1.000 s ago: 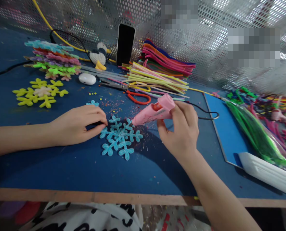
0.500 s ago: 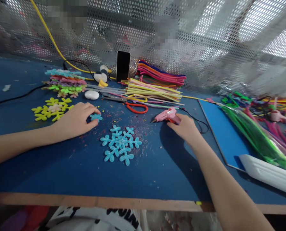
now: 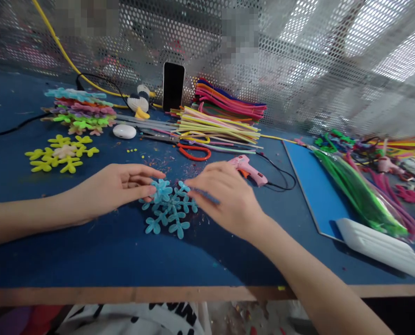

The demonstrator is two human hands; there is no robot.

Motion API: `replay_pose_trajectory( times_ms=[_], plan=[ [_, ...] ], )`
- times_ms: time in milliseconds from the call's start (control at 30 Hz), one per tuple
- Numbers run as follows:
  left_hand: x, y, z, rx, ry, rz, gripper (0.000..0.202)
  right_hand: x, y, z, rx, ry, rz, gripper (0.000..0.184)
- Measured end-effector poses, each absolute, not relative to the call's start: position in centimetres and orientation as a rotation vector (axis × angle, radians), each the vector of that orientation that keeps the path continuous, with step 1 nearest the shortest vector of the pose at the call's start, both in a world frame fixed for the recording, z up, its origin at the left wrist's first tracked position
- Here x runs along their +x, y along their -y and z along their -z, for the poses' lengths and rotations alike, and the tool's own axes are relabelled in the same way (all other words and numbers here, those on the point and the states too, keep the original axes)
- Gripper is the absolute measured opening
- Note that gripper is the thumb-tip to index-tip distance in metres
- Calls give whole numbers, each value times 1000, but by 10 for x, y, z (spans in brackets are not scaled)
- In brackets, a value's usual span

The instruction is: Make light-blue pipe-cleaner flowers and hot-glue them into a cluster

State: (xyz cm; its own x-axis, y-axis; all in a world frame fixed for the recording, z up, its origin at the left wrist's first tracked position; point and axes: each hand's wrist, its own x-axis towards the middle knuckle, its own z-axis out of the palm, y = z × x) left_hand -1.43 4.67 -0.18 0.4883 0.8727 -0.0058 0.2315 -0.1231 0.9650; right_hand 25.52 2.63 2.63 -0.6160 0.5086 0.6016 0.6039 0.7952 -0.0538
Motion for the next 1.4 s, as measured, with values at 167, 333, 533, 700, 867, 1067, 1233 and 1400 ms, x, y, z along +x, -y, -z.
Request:
replay_pose_trajectory(
  times_ms=[167,333,533,700,867,1067,1233,1400],
  plan=[
    [-4,-38,-6,1493,-909,-655,25,243,-18,-16,-546,2498,200,27],
    [0,-35,-9,1444,-908,-686,25,246,-14,-15,-491,2508,217,30],
    [-7,-33,-8,1881,-886,-862,23,232,-6,-23,-1077,2130,-354,11],
    [-6,-34,-12,1874,-998,-752,18,228,-5,-21,-1431,1725,-1051,21],
    [2,-35,-7,1605,-1066,-676,26,228,-6,-14,-1364,1487,-1211,27],
    [-3,-35,-2,1674,-1027,-644,27,229,-7,-13,-1334,1542,-1120,23],
    [-16,-34,-2,2103,-1063,-767,18,231,-11,-13,-1353,1595,-1064,21],
    [-16,-31,5,2287,-919,-971,13,226,-6,-13,-1354,1616,-1025,22]
  ],
)
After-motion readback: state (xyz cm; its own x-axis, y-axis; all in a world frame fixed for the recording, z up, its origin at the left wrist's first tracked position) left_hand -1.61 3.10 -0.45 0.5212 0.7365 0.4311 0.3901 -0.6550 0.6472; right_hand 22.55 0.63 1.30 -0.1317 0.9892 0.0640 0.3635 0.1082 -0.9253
